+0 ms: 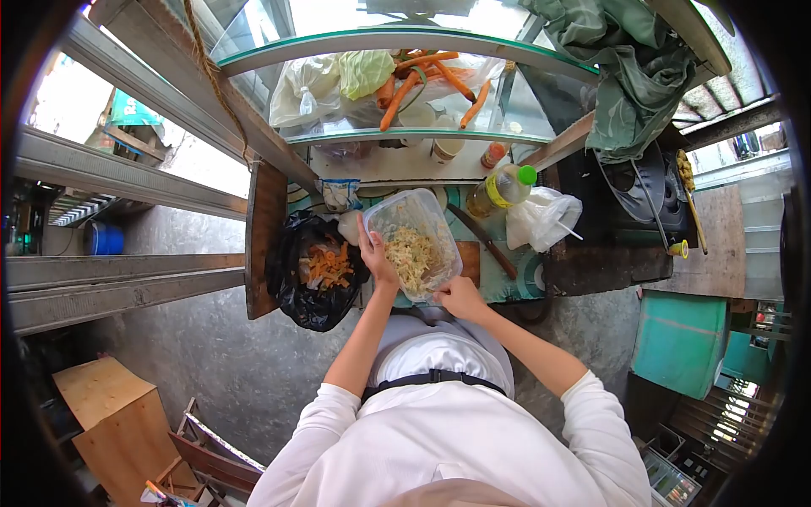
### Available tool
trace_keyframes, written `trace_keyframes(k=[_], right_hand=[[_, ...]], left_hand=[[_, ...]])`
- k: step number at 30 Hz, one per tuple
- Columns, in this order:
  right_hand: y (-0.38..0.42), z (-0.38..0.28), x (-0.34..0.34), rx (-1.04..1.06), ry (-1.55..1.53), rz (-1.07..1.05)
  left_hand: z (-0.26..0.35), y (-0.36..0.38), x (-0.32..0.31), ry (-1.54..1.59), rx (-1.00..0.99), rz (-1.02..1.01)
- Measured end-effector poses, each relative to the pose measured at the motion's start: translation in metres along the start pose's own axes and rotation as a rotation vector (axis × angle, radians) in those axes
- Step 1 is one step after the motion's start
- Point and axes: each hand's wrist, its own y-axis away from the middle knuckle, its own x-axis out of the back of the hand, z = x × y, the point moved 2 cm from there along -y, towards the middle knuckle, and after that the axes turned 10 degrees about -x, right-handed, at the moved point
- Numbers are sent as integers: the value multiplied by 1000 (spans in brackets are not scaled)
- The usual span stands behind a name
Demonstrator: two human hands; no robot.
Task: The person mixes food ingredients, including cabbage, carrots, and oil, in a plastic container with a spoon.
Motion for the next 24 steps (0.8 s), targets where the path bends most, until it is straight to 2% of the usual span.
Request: trace_keyframes(k=[2,5,8,11,14,17,20,23,24], right_hand=[[-3,4,-8,-55,-192,1],[-1,4,-7,-151,-324,-23],[5,-5,2,-359,-734,-341],[2,-12,17,-267,-486,-289],[7,-7,30,-269,-507,-333],[13,-8,47,-20,-309,-176],[32,-27,67,204,-75,7],[48,-41,75,217,115,191],[51,-47,76,161,254,219]], left_hand=[[6,-1,4,-82,-18,-68],[-4,-1,12,-87,-54,-115],[0,8,11,-71,-62,-101],[-9,13,19,-138,-61,-120],[-6,13,21,-70,37,-74],[9,14,15,-172,-52,-67],[12,15,12,-196,-17,-40],[7,16,13,-199,-8,24],[6,16,14,-198,17,30]])
